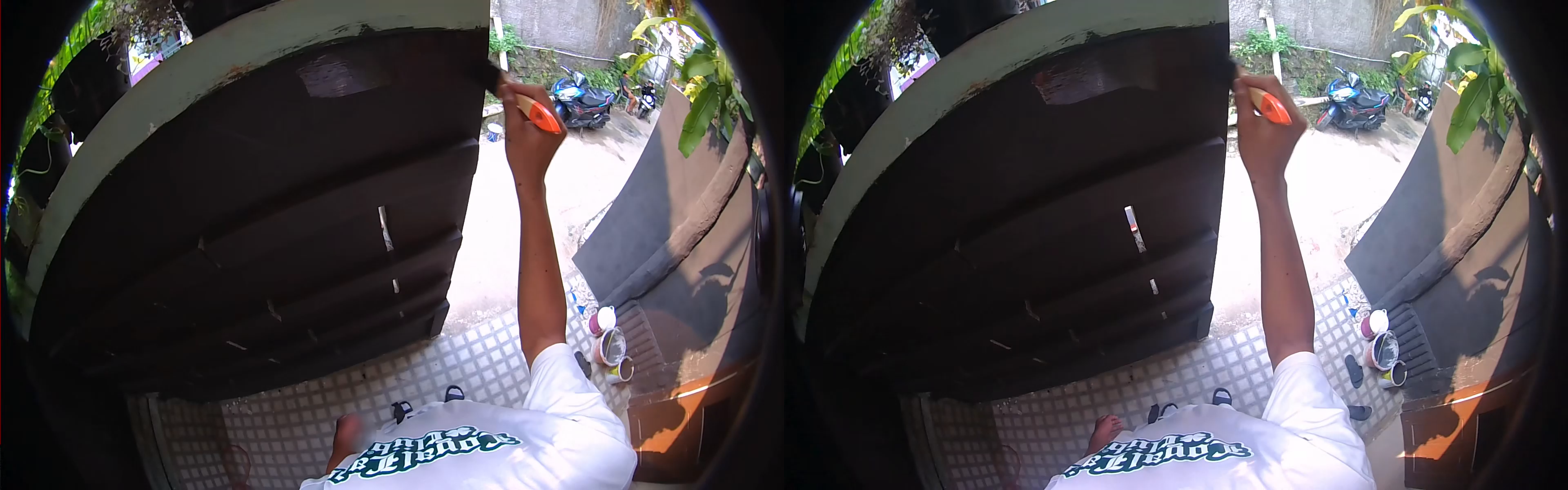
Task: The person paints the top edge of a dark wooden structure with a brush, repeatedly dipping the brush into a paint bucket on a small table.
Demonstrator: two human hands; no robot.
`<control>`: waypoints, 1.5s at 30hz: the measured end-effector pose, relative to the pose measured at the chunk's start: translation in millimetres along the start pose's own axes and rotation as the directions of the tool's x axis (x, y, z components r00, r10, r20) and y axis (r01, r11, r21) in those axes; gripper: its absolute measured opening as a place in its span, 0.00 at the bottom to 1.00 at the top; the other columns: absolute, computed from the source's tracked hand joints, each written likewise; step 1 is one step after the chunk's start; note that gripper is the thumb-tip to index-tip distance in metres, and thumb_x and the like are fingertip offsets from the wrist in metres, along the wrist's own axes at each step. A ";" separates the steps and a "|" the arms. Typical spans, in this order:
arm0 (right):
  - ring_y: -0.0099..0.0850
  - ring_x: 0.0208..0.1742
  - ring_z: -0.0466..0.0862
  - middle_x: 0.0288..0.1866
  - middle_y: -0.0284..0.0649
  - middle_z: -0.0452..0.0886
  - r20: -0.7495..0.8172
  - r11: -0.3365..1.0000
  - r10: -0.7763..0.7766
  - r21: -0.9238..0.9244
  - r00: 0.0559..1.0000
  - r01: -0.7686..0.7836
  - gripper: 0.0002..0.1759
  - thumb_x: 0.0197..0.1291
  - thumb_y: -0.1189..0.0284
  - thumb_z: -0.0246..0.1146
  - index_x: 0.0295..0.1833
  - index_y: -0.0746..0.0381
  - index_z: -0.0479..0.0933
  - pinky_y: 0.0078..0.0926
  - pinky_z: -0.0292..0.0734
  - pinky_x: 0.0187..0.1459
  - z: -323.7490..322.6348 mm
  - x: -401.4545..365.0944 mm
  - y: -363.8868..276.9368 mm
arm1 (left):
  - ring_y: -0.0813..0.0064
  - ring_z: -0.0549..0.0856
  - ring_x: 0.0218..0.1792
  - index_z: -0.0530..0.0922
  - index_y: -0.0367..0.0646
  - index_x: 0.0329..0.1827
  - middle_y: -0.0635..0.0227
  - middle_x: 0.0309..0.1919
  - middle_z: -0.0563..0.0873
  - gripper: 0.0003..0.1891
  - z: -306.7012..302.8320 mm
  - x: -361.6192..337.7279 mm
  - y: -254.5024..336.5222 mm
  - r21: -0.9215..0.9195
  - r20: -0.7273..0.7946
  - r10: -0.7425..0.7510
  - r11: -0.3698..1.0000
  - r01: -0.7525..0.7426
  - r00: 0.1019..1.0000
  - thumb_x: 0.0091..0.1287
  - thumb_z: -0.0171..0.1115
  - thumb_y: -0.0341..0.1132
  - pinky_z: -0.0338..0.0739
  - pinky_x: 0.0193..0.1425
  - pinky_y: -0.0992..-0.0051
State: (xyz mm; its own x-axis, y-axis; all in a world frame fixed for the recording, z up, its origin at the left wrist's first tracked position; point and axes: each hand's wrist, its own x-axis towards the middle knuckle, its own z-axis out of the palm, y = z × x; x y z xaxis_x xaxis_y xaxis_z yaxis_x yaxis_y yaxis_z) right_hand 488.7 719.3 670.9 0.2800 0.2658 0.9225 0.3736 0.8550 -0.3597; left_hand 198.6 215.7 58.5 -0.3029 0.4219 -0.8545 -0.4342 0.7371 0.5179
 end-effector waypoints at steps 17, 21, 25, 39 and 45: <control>0.22 0.43 0.89 0.39 0.37 0.90 0.119 0.957 0.070 0.272 0.990 -0.100 0.02 0.69 0.80 0.70 0.45 0.63 0.85 0.24 0.82 0.46 21.6 -53.3 -6.4 | 0.64 0.89 0.50 0.79 0.44 0.57 0.62 0.51 0.88 0.16 -12.2 5.6 -17.1 0.041 -0.043 -0.005 0.999 0.007 0.999 0.74 0.56 0.43 0.82 0.56 0.61; 0.26 0.40 0.90 0.42 0.39 0.91 -0.079 0.997 0.009 -0.072 0.997 -0.015 0.04 0.67 0.81 0.70 0.46 0.64 0.86 0.25 0.83 0.44 -0.8 -37.7 9.9 | 0.61 0.88 0.55 0.77 0.42 0.59 0.60 0.55 0.86 0.17 -17.0 -7.1 -13.0 0.037 -0.015 0.029 0.999 -0.028 0.999 0.76 0.55 0.44 0.81 0.63 0.62; 0.38 0.47 0.92 0.46 0.45 0.91 0.056 0.992 -0.126 -0.002 0.990 0.126 0.05 0.66 0.82 0.69 0.46 0.65 0.85 0.31 0.84 0.49 26.7 -70.9 -15.9 | 0.66 0.90 0.46 0.80 0.45 0.56 0.65 0.48 0.89 0.16 -23.3 -5.8 -20.9 -0.027 -0.044 0.006 1.000 -0.007 0.999 0.73 0.58 0.43 0.82 0.51 0.61; 0.38 0.49 0.91 0.45 0.46 0.90 0.064 0.995 0.095 0.010 0.993 -0.095 0.06 0.66 0.84 0.68 0.46 0.66 0.85 0.30 0.84 0.52 -9.8 -87.7 24.4 | 0.66 0.90 0.44 0.81 0.45 0.53 0.65 0.46 0.89 0.14 -18.2 -4.2 -15.8 -0.043 0.019 0.167 0.985 -0.166 0.986 0.70 0.58 0.41 0.82 0.49 0.62; 0.45 0.51 0.92 0.47 0.51 0.90 0.141 0.996 0.022 0.085 0.990 -0.034 0.05 0.65 0.82 0.70 0.46 0.65 0.86 0.33 0.86 0.51 23.2 -106.7 -34.7 | 0.66 0.90 0.44 0.81 0.46 0.52 0.65 0.45 0.89 0.13 -12.1 -9.5 0.3 -0.026 -0.053 0.069 0.997 -0.071 0.996 0.70 0.59 0.42 0.82 0.48 0.61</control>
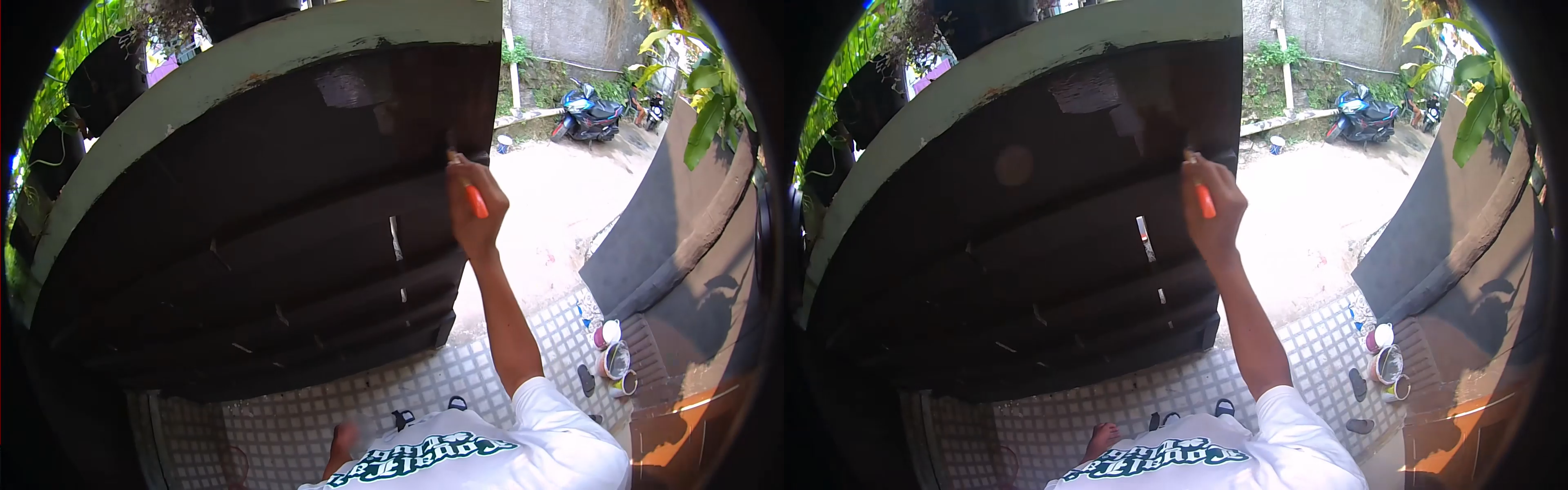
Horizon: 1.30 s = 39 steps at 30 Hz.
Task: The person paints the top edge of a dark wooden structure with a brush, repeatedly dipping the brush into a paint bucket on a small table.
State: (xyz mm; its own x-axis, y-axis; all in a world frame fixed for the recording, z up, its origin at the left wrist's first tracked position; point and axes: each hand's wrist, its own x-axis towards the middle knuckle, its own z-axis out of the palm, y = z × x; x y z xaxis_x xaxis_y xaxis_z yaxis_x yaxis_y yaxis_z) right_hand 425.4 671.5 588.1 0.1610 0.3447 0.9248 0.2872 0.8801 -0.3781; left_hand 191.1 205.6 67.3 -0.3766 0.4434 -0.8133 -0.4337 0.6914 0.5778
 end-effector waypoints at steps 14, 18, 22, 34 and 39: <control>0.38 0.51 0.92 0.44 0.46 0.91 -0.093 0.995 0.017 -0.092 0.995 -0.025 0.05 0.66 0.83 0.68 0.46 0.66 0.86 0.33 0.85 0.53 -41.0 41.7 45.7 | 0.66 0.90 0.44 0.81 0.46 0.53 0.65 0.46 0.89 0.14 11.3 14.8 -4.8 0.017 0.026 -0.030 0.999 0.030 0.999 0.70 0.61 0.42 0.81 0.50 0.61; 0.37 0.48 0.92 0.43 0.47 0.91 -0.033 0.994 -0.108 -0.004 0.994 0.107 0.05 0.66 0.83 0.70 0.46 0.66 0.85 0.31 0.84 0.52 -21.0 32.9 30.7 | 0.65 0.90 0.45 0.81 0.45 0.52 0.64 0.45 0.89 0.14 13.3 4.4 3.6 0.046 -0.003 -0.057 0.997 0.057 0.998 0.70 0.61 0.42 0.81 0.51 0.60; 0.29 0.47 0.89 0.48 0.44 0.91 0.077 0.953 0.093 0.283 0.993 -0.111 0.04 0.69 0.80 0.70 0.47 0.66 0.84 0.26 0.83 0.52 -31.4 33.6 27.7 | 0.65 0.90 0.45 0.82 0.45 0.51 0.64 0.45 0.89 0.14 9.6 13.6 -7.4 0.033 0.033 -0.030 0.999 0.029 0.999 0.70 0.61 0.43 0.81 0.52 0.60; 0.34 0.43 0.92 0.44 0.44 0.91 -0.033 0.994 -0.089 -0.058 0.995 0.087 0.04 0.67 0.77 0.72 0.46 0.63 0.85 0.28 0.82 0.46 -41.0 92.4 31.1 | 0.65 0.90 0.46 0.80 0.44 0.56 0.64 0.48 0.88 0.16 6.3 11.4 -19.0 0.044 0.007 -0.041 0.998 0.041 0.999 0.72 0.60 0.44 0.82 0.52 0.62; 0.24 0.40 0.91 0.40 0.38 0.92 0.000 0.993 -0.007 0.114 1.000 0.006 0.05 0.67 0.74 0.73 0.46 0.60 0.86 0.24 0.82 0.40 -41.3 105.0 20.6 | 0.65 0.90 0.45 0.80 0.44 0.55 0.64 0.47 0.88 0.15 7.4 13.4 -19.8 0.032 -0.006 -0.037 0.999 0.037 0.999 0.72 0.60 0.43 0.82 0.51 0.62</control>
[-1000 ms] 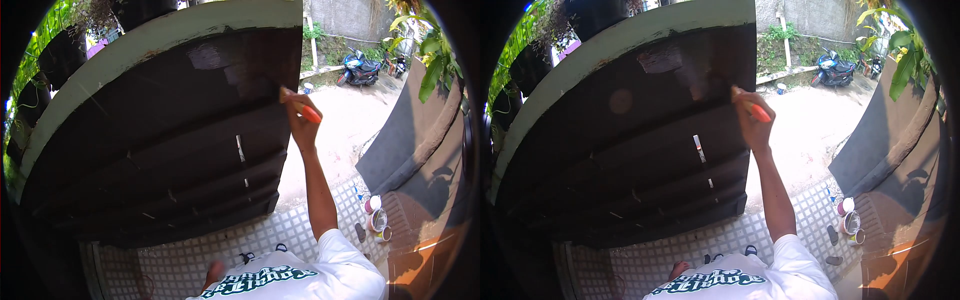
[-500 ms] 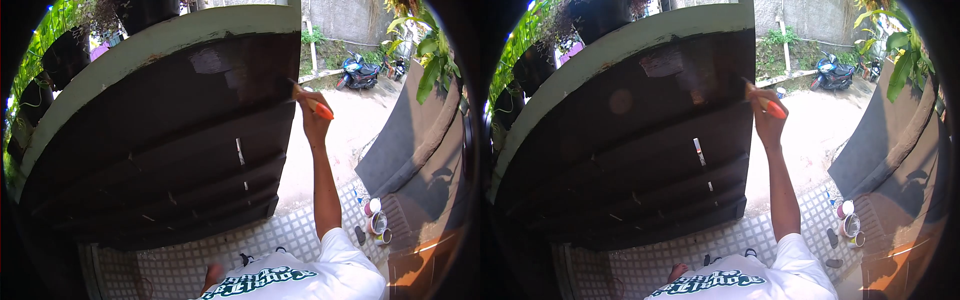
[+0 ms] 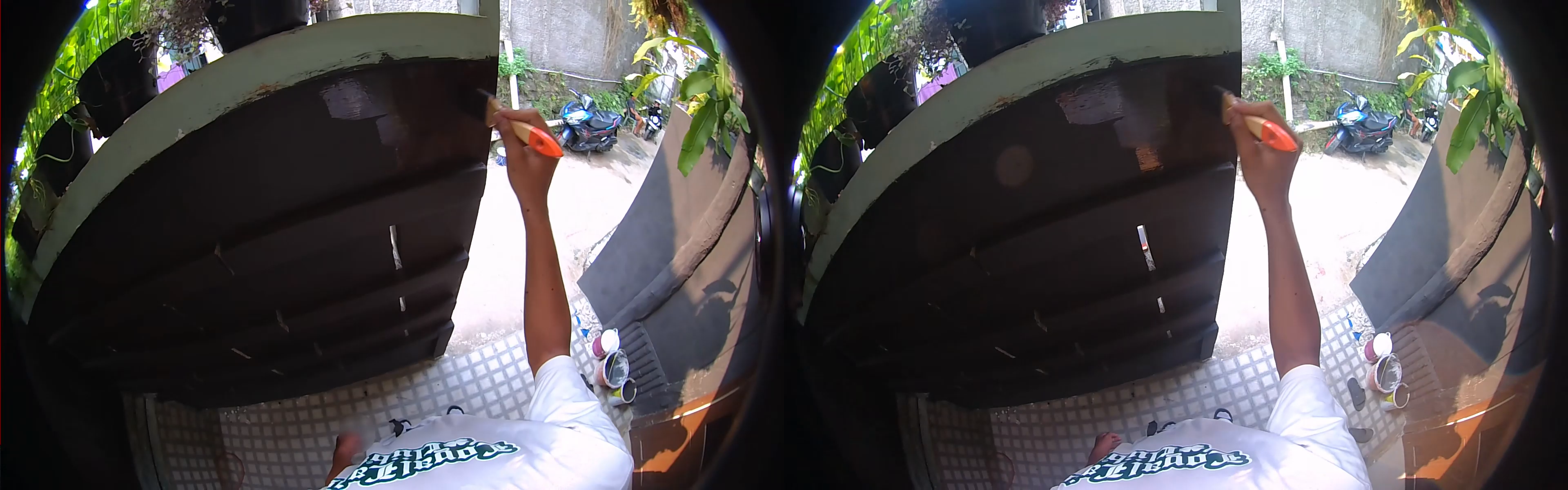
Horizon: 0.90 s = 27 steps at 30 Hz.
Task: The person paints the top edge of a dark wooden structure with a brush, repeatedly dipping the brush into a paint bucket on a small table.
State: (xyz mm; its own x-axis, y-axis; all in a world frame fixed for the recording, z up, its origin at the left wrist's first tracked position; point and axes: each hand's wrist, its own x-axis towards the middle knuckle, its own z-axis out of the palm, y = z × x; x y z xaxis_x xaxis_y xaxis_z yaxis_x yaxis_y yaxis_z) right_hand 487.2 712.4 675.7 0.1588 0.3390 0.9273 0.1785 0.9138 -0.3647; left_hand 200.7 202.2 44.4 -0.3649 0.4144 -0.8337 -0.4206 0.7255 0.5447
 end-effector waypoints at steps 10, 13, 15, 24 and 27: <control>0.37 0.45 0.93 0.43 0.44 0.91 0.003 0.961 -0.122 -0.251 0.992 0.119 0.05 0.64 0.79 0.71 0.45 0.61 0.86 0.33 0.84 0.46 3.4 2.5 6.2 | 0.66 0.89 0.45 0.79 0.45 0.56 0.65 0.48 0.88 0.16 -4.1 -2.0 -11.5 -0.002 0.023 0.006 1.000 -0.006 1.000 0.74 0.58 0.45 0.82 0.50 0.62; 0.47 0.50 0.90 0.47 0.46 0.90 0.080 0.978 -0.149 -0.138 0.986 0.159 0.07 0.63 0.80 0.70 0.45 0.63 0.85 0.39 0.85 0.52 43.2 -33.2 -22.4 | 0.67 0.89 0.46 0.79 0.46 0.56 0.65 0.48 0.88 0.16 -8.1 0.6 -16.9 0.029 0.083 0.061 0.998 -0.064 0.995 0.74 0.58 0.46 0.81 0.52 0.61; 0.45 0.50 0.91 0.48 0.46 0.90 0.116 0.994 -0.092 -0.044 0.989 0.098 0.08 0.60 0.81 0.71 0.46 0.63 0.85 0.37 0.85 0.51 66.0 -53.9 -47.4 | 0.67 0.89 0.46 0.79 0.46 0.56 0.65 0.49 0.88 0.16 -10.2 5.3 -17.0 0.027 0.090 0.071 0.997 -0.073 0.993 0.74 0.58 0.46 0.81 0.53 0.61; 0.30 0.50 0.91 0.49 0.45 0.92 0.021 0.960 0.087 0.265 0.996 -0.090 0.04 0.68 0.84 0.68 0.46 0.67 0.85 0.28 0.84 0.54 80.6 -85.5 -44.4 | 0.68 0.90 0.42 0.81 0.47 0.54 0.67 0.45 0.89 0.14 -10.4 -11.3 22.7 -0.019 -0.026 0.072 0.997 -0.073 0.997 0.71 0.59 0.43 0.83 0.48 0.63; 0.29 0.53 0.90 0.49 0.43 0.91 -0.135 0.999 0.031 -0.020 0.990 -0.034 0.03 0.72 0.80 0.67 0.47 0.65 0.86 0.28 0.82 0.56 49.9 -76.4 -29.8 | 0.68 0.90 0.43 0.81 0.47 0.54 0.67 0.46 0.89 0.15 -20.0 -19.3 15.9 -0.032 -0.053 0.059 0.998 -0.061 0.997 0.71 0.59 0.44 0.83 0.48 0.63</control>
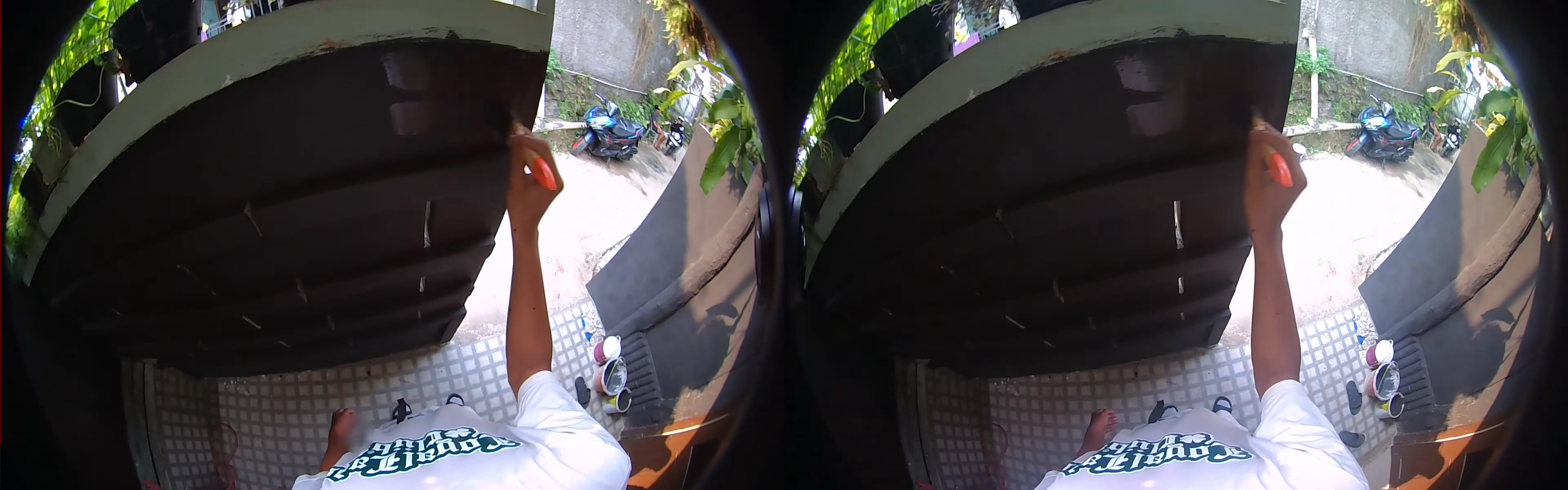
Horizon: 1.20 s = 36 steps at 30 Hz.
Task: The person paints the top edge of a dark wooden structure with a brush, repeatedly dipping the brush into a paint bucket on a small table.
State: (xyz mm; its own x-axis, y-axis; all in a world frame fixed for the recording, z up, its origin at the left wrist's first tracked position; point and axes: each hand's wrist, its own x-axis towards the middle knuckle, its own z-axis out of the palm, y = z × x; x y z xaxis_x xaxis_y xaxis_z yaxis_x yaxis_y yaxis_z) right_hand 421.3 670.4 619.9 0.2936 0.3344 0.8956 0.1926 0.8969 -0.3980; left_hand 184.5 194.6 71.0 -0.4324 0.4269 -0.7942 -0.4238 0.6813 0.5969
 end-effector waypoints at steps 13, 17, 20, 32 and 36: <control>0.41 0.48 0.92 0.47 0.47 0.91 0.310 0.942 0.049 0.301 0.949 -0.147 0.08 0.60 0.82 0.72 0.45 0.63 0.85 0.32 0.85 0.49 87.0 -84.0 -90.5 | 0.65 0.90 0.46 0.80 0.46 0.54 0.65 0.46 0.89 0.15 -33.2 11.0 -72.3 0.082 0.117 0.132 0.987 -0.142 0.984 0.71 0.60 0.44 0.83 0.49 0.62; 0.35 0.48 0.91 0.46 0.45 0.91 0.302 0.964 0.067 0.225 0.951 -0.139 0.05 0.64 0.83 0.70 0.44 0.66 0.84 0.28 0.83 0.50 50.9 -64.1 -44.4 | 0.65 0.90 0.45 0.80 0.47 0.53 0.66 0.45 0.89 0.13 -31.4 -0.9 -32.9 -0.023 0.017 -0.036 0.999 0.036 0.999 0.72 0.59 0.43 0.82 0.47 0.62; 0.37 0.49 0.91 0.45 0.48 0.90 0.144 0.999 -0.012 -0.043 0.990 0.018 0.03 0.67 0.82 0.68 0.45 0.67 0.84 0.30 0.83 0.52 11.9 -41.3 -8.4 | 0.66 0.91 0.44 0.80 0.47 0.53 0.67 0.46 0.89 0.13 -43.9 17.7 -37.5 -0.009 0.015 -0.071 0.997 0.071 0.997 0.72 0.58 0.42 0.82 0.46 0.62; 0.49 0.44 0.91 0.45 0.49 0.89 0.316 0.987 0.001 0.151 0.949 -0.052 0.07 0.60 0.82 0.70 0.44 0.64 0.84 0.37 0.85 0.45 95.7 -100.9 -107.2 | 0.67 0.91 0.45 0.81 0.47 0.53 0.67 0.46 0.90 0.14 -33.0 20.7 -48.3 -0.056 -0.021 -0.067 0.996 0.065 0.998 0.72 0.58 0.43 0.83 0.45 0.62; 0.41 0.45 0.92 0.48 0.48 0.90 0.411 0.892 0.034 0.399 0.911 -0.214 0.07 0.60 0.84 0.71 0.43 0.65 0.84 0.30 0.84 0.48 98.8 -100.0 -99.1 | 0.67 0.91 0.43 0.81 0.47 0.52 0.67 0.46 0.90 0.14 -14.1 7.5 -40.9 -0.054 -0.030 -0.068 0.996 0.067 0.997 0.72 0.58 0.43 0.83 0.46 0.62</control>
State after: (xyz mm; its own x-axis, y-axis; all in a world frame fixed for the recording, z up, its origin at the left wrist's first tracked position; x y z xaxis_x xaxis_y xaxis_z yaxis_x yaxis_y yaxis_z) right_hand 280.4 576.7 589.4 -0.1108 0.4541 0.8840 -0.2648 0.8439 -0.4667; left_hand 187.3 161.6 42.2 -0.4264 0.3612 -0.8293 -0.4937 0.6752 0.5480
